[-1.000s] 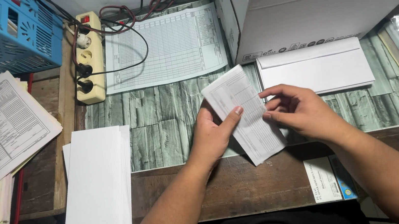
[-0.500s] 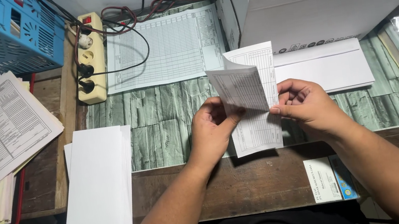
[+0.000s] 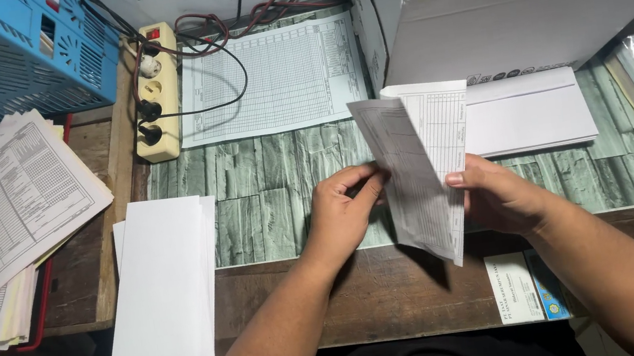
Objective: Folding printed documents and inserting them into envelopes for mailing
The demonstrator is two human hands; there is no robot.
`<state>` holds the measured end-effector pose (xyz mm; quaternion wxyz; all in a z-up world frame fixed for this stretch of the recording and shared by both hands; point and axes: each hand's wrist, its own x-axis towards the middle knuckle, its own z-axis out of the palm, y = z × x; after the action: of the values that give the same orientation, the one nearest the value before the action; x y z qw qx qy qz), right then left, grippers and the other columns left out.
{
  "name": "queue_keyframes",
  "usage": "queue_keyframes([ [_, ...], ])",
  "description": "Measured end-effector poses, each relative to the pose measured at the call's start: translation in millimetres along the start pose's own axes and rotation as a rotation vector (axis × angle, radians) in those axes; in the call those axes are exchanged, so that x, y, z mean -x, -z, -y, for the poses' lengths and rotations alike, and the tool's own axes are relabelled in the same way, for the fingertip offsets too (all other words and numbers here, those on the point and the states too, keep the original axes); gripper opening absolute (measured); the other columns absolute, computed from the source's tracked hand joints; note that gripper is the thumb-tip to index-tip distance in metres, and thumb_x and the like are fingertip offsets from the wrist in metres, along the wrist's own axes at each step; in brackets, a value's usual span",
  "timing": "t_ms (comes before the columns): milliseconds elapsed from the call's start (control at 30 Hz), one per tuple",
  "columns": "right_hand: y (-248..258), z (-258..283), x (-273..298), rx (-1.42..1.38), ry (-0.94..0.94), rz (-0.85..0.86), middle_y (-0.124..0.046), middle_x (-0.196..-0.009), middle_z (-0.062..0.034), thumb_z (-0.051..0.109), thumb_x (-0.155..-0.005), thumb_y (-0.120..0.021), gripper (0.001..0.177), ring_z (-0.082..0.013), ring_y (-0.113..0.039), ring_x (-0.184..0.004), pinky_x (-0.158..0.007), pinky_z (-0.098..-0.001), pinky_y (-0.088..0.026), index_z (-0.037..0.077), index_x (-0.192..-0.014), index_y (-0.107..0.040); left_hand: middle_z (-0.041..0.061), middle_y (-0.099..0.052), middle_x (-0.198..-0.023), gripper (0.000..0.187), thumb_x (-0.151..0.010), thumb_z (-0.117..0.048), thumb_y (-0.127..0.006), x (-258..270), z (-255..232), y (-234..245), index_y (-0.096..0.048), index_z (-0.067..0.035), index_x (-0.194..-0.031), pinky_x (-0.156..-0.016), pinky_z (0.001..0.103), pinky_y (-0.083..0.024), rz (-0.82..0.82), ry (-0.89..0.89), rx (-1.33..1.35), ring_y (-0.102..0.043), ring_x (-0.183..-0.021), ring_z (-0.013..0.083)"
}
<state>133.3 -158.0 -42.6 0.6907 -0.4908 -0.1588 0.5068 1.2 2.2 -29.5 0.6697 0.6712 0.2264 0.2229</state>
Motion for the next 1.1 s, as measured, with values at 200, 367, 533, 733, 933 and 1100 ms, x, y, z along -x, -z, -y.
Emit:
queue_keyframes([
  [200, 53.4, -49.5, -15.2, 0.124, -0.066, 0.134, -0.059, -0.093, -0.0207, 0.015, -0.069, -0.061, 0.047, -0.0353, -0.065, -0.083, -0.068, -0.0509, -0.055, -0.001, -0.111, -0.047, 0.007, -0.066, -0.066, 0.013, -0.073, -0.01, -0.073, 4.9, -20.7, -1.5, -0.066, -0.005, -0.082, -0.059, 0.025, -0.053, 0.001, 0.063, -0.024, -0.061, -0.063, 0.011],
  [367, 6.7, -4.9, -2.5, 0.199, -0.011, 0.144, -0.064, -0.092, -0.0151, 0.006, -0.061, -0.069, 0.049, -0.0286, -0.065, -0.084, -0.07, -0.0472, -0.055, 0.002, -0.106, -0.051, 0.01, -0.064, -0.07, 0.008, -0.075, -0.004, -0.066, 12.7, -34.1, -2.0, -0.061, -0.003, -0.081, -0.065, 0.032, -0.054, 0.084, 0.1, 0.009, -0.061, -0.071, 0.0169],
  [533, 0.3, -7.6, 2.3, 0.034, -0.02, 0.036, -0.062, -0.09, -0.0156, 0.008, -0.069, -0.059, 0.04, -0.0303, -0.064, -0.082, -0.067, -0.0473, -0.055, 0.004, -0.108, -0.051, 0.007, -0.06, -0.07, 0.006, -0.079, -0.004, -0.063, 1.7, 0.7, 1.4, -0.057, -0.005, -0.081, -0.065, 0.03, -0.053, 0.048, 0.076, 0.064, -0.058, -0.071, 0.014],
  [733, -5.7, -1.8, -0.5, -0.029, 0.004, -0.136, -0.058, -0.083, -0.0192, 0.01, -0.069, -0.05, 0.037, -0.0322, -0.061, -0.074, -0.068, -0.0498, -0.052, 0.0, -0.106, -0.051, 0.007, -0.058, -0.067, 0.006, -0.081, -0.008, -0.06, -0.2, -10.7, 2.9, -0.055, -0.007, -0.083, -0.053, 0.025, -0.047, -0.066, 0.001, 0.084, -0.051, -0.06, 0.0111],
  [933, 4.4, -8.9, -2.1, -0.152, 0.041, -0.127, -0.062, -0.074, -0.0174, 0.019, -0.067, -0.05, 0.041, -0.0326, -0.065, -0.062, -0.058, -0.0483, -0.055, 0.004, -0.104, -0.055, 0.004, -0.048, -0.073, 0.02, -0.085, -0.006, -0.047, 0.0, -5.1, 8.4, -0.04, -0.01, -0.102, -0.049, 0.018, -0.037, -0.154, -0.099, 0.153, -0.044, -0.057, 0.0054],
  [1100, 68.0, -47.2, -14.2, -0.154, 0.106, -0.128, -0.063, -0.075, -0.0188, 0.023, -0.071, -0.05, 0.043, -0.0334, -0.066, -0.064, -0.063, -0.0482, -0.055, 0.005, -0.109, -0.054, 0.002, -0.047, -0.076, 0.024, -0.086, -0.006, -0.045, -5.3, 0.3, 14.7, -0.037, -0.009, -0.109, -0.049, 0.016, -0.036, -0.236, -0.185, 0.072, -0.042, -0.054, 0.0028],
])
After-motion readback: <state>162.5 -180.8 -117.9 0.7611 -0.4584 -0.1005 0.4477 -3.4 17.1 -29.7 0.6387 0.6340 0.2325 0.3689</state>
